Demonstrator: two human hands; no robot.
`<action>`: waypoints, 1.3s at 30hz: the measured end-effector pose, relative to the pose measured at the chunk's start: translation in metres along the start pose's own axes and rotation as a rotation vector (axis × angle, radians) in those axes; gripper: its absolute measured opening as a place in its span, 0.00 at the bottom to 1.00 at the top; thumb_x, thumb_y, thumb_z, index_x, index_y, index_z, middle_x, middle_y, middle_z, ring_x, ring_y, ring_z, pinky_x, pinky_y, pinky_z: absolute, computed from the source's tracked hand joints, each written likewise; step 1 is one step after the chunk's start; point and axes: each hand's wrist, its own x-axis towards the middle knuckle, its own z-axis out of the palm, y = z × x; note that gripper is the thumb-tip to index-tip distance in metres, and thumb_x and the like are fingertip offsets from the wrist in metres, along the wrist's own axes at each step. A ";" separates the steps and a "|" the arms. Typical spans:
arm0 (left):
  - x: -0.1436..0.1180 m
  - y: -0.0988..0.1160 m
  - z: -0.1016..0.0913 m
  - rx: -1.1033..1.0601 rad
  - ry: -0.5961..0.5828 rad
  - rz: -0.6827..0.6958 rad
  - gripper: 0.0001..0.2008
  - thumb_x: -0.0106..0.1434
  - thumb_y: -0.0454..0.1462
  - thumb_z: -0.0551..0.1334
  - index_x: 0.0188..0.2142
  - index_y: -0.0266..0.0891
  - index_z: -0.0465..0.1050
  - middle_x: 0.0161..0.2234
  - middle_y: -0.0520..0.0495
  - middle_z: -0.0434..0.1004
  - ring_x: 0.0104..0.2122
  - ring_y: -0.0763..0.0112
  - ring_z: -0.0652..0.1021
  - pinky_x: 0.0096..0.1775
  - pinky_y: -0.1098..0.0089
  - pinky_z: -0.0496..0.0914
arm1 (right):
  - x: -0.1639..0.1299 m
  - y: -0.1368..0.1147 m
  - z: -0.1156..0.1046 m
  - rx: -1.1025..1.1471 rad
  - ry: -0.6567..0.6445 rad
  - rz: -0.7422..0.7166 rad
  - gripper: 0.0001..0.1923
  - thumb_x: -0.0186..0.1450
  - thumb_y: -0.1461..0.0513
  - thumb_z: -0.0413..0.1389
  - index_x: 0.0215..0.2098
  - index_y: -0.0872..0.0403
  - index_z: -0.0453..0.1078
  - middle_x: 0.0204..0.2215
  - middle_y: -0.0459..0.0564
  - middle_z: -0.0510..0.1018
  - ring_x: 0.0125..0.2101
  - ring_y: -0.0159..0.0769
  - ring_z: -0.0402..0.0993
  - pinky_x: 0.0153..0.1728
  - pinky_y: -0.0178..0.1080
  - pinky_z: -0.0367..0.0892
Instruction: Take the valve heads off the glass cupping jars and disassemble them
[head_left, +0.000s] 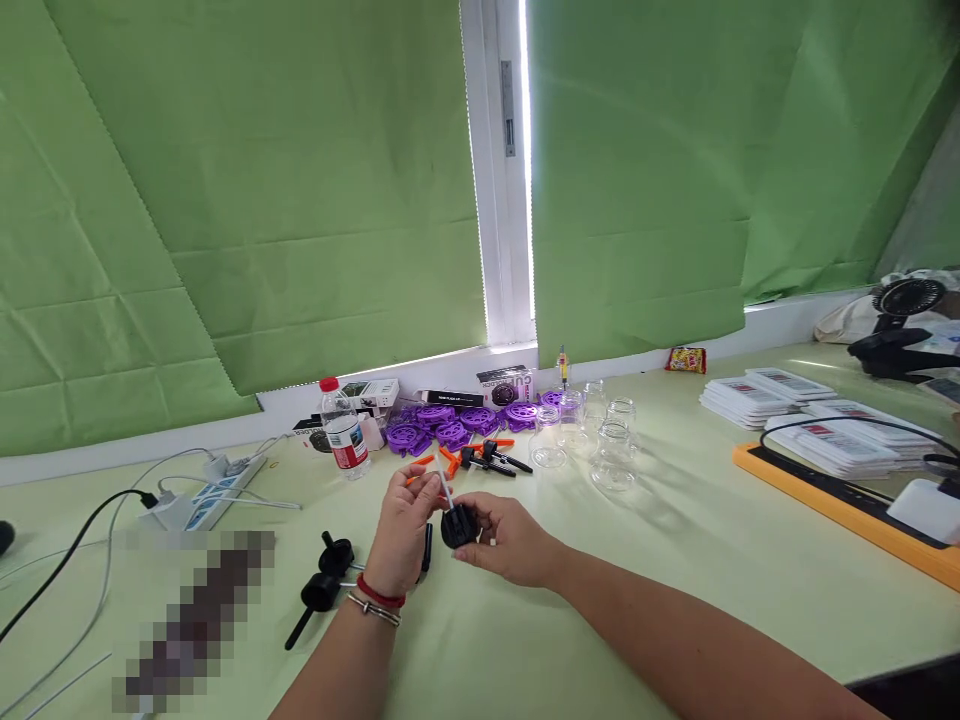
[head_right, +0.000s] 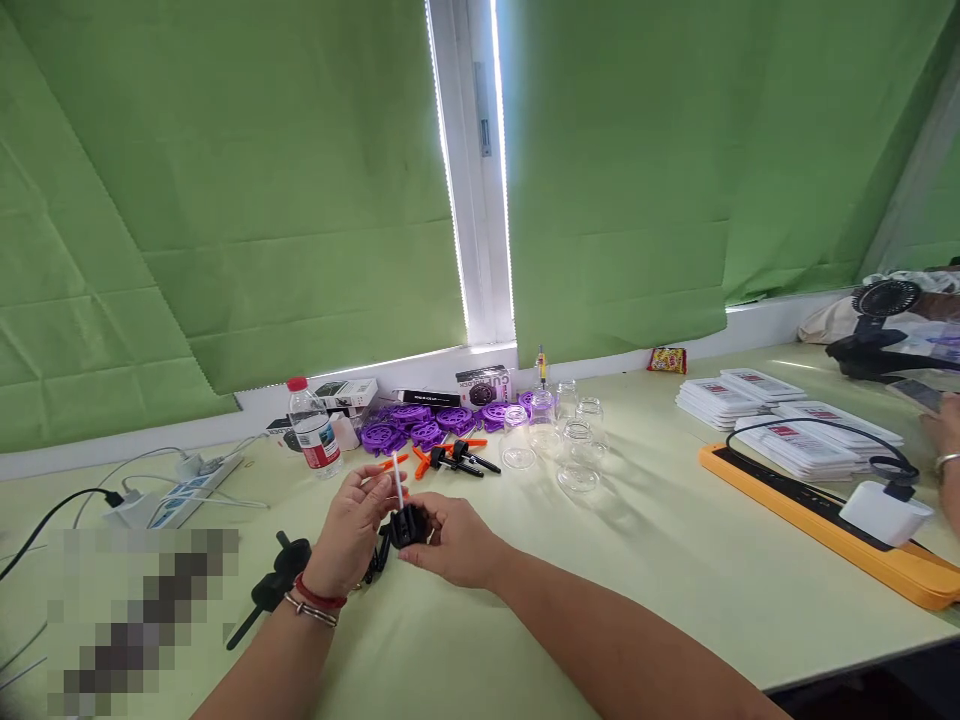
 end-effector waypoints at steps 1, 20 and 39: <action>-0.004 0.000 0.002 0.047 -0.097 0.003 0.17 0.56 0.44 0.65 0.41 0.39 0.63 0.37 0.46 0.75 0.33 0.71 0.75 0.38 0.68 0.68 | 0.001 0.000 0.001 0.005 0.063 -0.002 0.25 0.55 0.60 0.62 0.50 0.54 0.66 0.35 0.47 0.74 0.31 0.30 0.68 0.30 0.33 0.65; 0.034 -0.017 -0.043 -0.051 0.427 0.118 0.22 0.42 0.34 0.68 0.34 0.40 0.58 0.24 0.58 0.68 0.17 0.81 0.66 0.21 0.76 0.59 | 0.086 0.048 0.009 -1.071 -0.175 0.016 0.13 0.60 0.71 0.52 0.38 0.56 0.75 0.40 0.54 0.77 0.42 0.40 0.71 0.44 0.38 0.62; 0.028 -0.017 -0.037 -0.067 0.253 0.112 0.21 0.45 0.39 0.70 0.36 0.40 0.62 0.24 0.58 0.68 0.20 0.80 0.68 0.25 0.75 0.62 | 0.047 0.018 -0.044 0.027 0.582 0.282 0.07 0.49 0.63 0.62 0.26 0.57 0.71 0.22 0.45 0.74 0.23 0.31 0.68 0.26 0.36 0.63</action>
